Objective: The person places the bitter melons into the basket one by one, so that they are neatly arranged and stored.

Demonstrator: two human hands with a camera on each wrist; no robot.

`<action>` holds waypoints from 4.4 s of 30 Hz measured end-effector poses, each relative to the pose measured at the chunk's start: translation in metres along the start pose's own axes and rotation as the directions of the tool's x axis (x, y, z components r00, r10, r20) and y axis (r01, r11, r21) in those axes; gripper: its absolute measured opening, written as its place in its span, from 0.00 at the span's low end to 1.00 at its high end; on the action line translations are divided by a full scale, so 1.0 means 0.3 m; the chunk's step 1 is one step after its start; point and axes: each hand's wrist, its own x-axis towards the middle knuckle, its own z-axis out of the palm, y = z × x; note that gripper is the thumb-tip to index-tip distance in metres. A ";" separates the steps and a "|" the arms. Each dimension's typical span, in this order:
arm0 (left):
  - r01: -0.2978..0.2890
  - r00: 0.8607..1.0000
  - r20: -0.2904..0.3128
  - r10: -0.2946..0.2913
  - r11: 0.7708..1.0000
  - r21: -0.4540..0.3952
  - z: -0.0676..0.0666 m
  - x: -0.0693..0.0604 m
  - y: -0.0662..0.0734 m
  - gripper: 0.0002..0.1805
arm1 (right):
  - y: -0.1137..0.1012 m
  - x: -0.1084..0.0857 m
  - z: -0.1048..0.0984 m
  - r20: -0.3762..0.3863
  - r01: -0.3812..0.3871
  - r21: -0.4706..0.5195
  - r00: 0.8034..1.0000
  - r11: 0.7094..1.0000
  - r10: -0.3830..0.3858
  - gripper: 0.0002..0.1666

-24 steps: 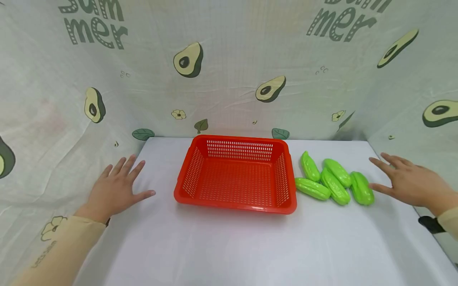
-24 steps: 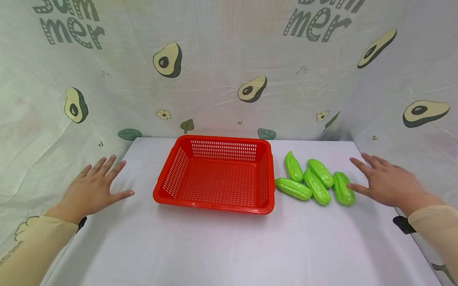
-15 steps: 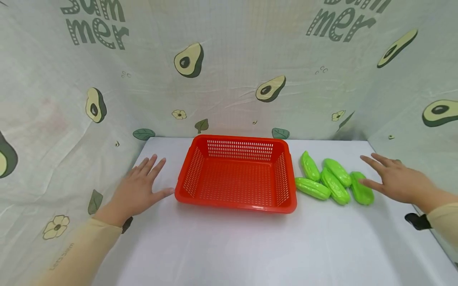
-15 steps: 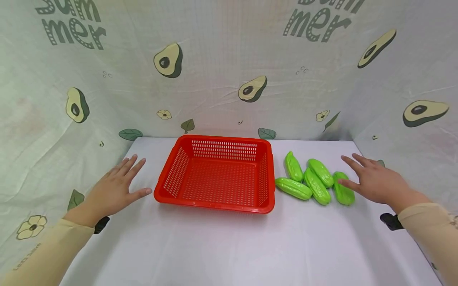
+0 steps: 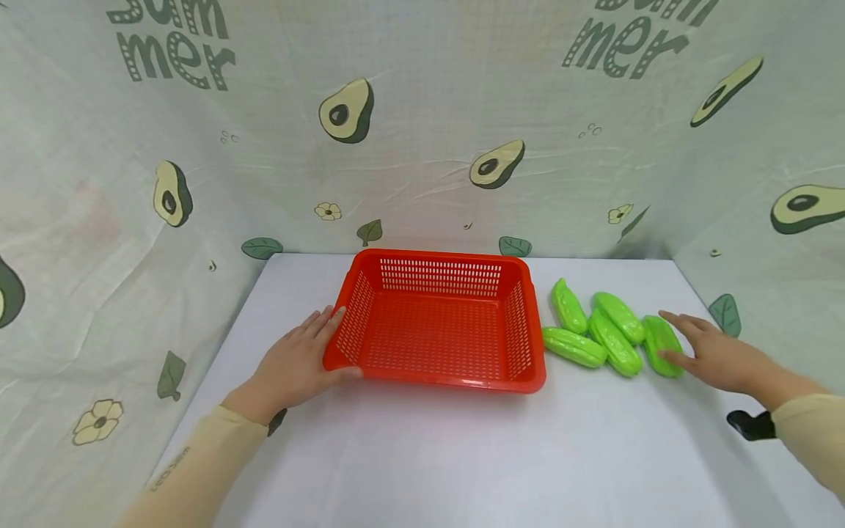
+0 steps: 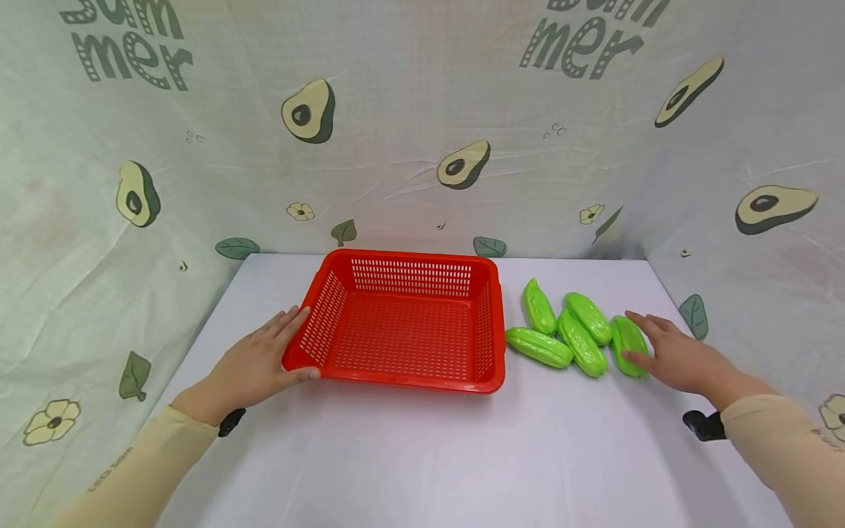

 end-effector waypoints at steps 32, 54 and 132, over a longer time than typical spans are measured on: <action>0.080 0.992 0.097 -0.075 0.996 -0.049 -0.003 0.013 0.029 0.70 | 0.050 0.050 -0.040 0.109 0.005 0.114 0.994 0.993 -0.018 0.47; 0.091 0.985 0.152 -0.083 0.995 -0.048 0.013 0.027 0.019 0.71 | -0.463 0.250 -0.378 -0.024 0.265 0.258 0.963 0.929 -0.268 0.48; 0.103 0.988 0.124 -0.093 0.992 -0.076 0.009 0.021 0.012 0.72 | -1.339 0.690 0.006 0.272 0.195 0.571 0.872 0.797 -0.407 0.46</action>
